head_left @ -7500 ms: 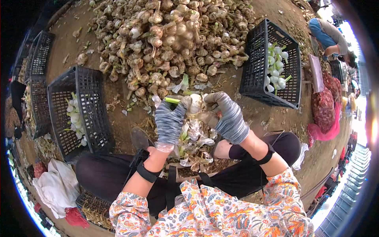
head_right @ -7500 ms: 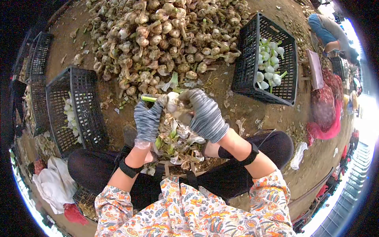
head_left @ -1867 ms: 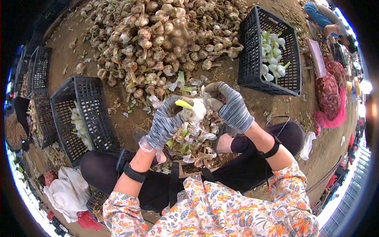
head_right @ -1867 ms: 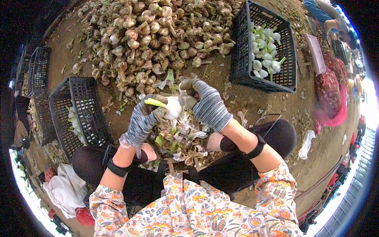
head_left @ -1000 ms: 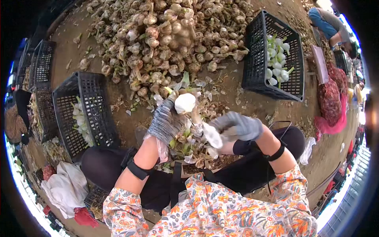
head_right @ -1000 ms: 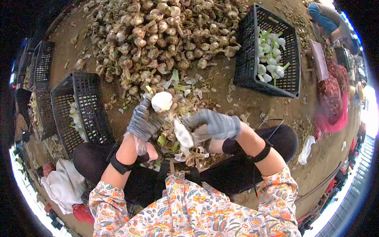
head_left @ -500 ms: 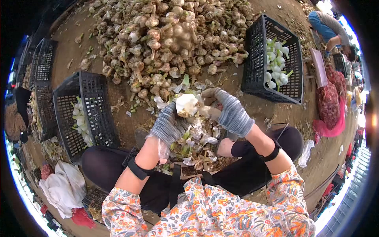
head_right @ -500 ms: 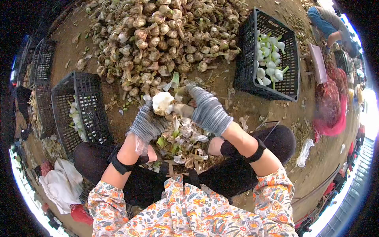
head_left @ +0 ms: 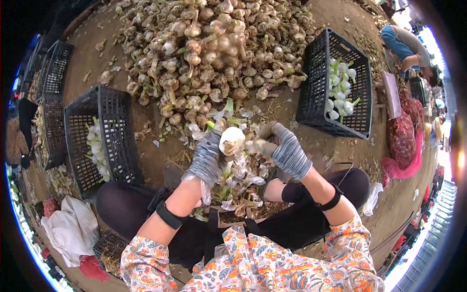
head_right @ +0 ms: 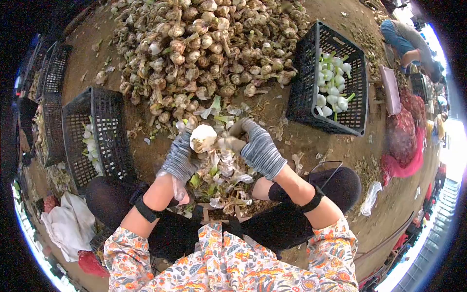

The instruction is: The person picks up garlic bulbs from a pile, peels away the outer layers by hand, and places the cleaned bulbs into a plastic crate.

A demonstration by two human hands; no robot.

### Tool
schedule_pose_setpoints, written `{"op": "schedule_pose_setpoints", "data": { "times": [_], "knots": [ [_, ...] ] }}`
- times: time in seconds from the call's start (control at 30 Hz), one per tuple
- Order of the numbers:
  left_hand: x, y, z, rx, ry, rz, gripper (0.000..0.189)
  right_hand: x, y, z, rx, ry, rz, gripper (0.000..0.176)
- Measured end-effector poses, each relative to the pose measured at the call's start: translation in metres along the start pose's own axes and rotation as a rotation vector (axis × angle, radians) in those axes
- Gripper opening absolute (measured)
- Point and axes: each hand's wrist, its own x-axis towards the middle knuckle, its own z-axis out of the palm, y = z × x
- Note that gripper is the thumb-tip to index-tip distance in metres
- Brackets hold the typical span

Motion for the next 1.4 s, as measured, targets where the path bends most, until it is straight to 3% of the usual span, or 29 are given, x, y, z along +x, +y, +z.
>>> {"op": "schedule_pose_setpoints", "data": {
  "times": [0.07,0.13,0.2,0.27,0.3,0.37,0.43,0.5,0.53,0.6,0.67,0.73,0.83,0.87,0.93,0.97,1.1,1.13,1.2,1.23,1.27,1.33,1.37,1.4],
  "knots": [
    [0.003,-0.003,-0.008,0.121,0.043,0.065,0.041,-0.001,0.001,0.004,0.148,0.014,-0.226,0.019],
    [0.01,-0.01,-0.014,0.236,0.092,0.265,0.034,-0.005,-0.009,0.004,0.225,-0.019,-0.175,0.02],
    [0.01,-0.011,-0.013,0.222,0.123,0.318,0.027,-0.009,-0.025,0.007,0.382,-0.139,0.169,0.02],
    [0.008,-0.011,-0.011,0.34,0.144,0.351,0.023,-0.01,-0.013,0.019,0.452,-0.137,0.131,0.024],
    [0.005,-0.013,-0.004,0.226,0.118,0.426,0.021,-0.008,-0.003,0.025,0.365,-0.111,0.008,0.027],
    [0.004,-0.016,-0.002,0.248,0.101,0.431,0.02,-0.008,0.0,0.027,0.057,-0.042,-0.206,0.037],
    [0.003,-0.018,-0.004,0.271,0.086,0.438,0.019,-0.009,-0.001,0.031,-0.002,-0.014,-0.198,0.039],
    [0.002,-0.017,-0.009,0.386,0.145,0.273,0.021,-0.01,-0.007,0.029,-0.064,-0.024,-0.168,0.036],
    [0.001,-0.017,-0.01,0.442,0.175,0.191,0.022,-0.008,-0.007,0.028,-0.061,-0.024,-0.168,0.036],
    [-0.003,-0.016,-0.008,0.503,0.159,0.158,0.025,-0.005,-0.006,0.025,0.517,-0.23,0.181,0.026],
    [0.0,-0.019,-0.006,0.212,0.091,0.179,0.022,-0.006,-0.006,0.024,0.382,-0.181,0.075,0.018],
    [-0.005,-0.018,-0.006,0.243,0.08,0.148,0.021,-0.008,-0.015,0.02,0.365,-0.199,0.136,0.019],
    [-0.003,-0.02,-0.006,0.233,0.11,0.187,0.022,-0.015,-0.021,0.025,0.455,-0.158,0.005,0.02],
    [0.0,-0.022,-0.007,0.327,0.132,0.285,0.023,-0.014,-0.018,0.027,0.456,-0.158,0.005,0.02],
    [0.006,-0.028,-0.012,0.43,0.152,0.375,0.024,-0.013,-0.007,0.031,-0.061,-0.03,-0.14,0.02],
    [0.004,-0.027,-0.012,0.414,0.151,0.322,0.022,-0.012,-0.018,0.025,0.184,-0.141,0.056,0.022],
    [0.004,-0.023,-0.009,0.306,0.152,0.231,0.018,-0.008,-0.012,0.022,0.467,-0.163,0.094,0.025],
    [0.004,-0.023,-0.009,0.232,0.157,0.238,0.017,-0.009,-0.012,0.022,0.466,-0.163,0.094,0.025],
    [0.005,-0.027,-0.009,0.352,0.2,0.339,0.02,-0.015,-0.018,0.022,-0.099,-0.089,-0.1,0.025],
    [0.006,-0.029,-0.01,0.476,0.241,0.443,0.024,-0.02,-0.02,0.033,0.324,-0.092,-0.052,0.024],
    [0.007,-0.03,-0.01,0.605,0.28,0.546,0.029,-0.02,-0.019,0.032,0.328,-0.088,-0.05,0.024],
    [0.008,-0.03,-0.016,0.714,0.302,0.499,0.027,-0.022,-0.019,0.027,-0.134,0.006,-0.283,0.022],
    [0.004,-0.028,-0.014,0.572,0.222,0.505,0.025,-0.02,-0.021,0.028,0.101,0.048,-0.259,0.019],
    [0.0,-0.025,-0.01,0.431,0.141,0.508,0.023,-0.015,-0.016,0.025,0.102,0.053,-0.258,0.019]
  ]
}}
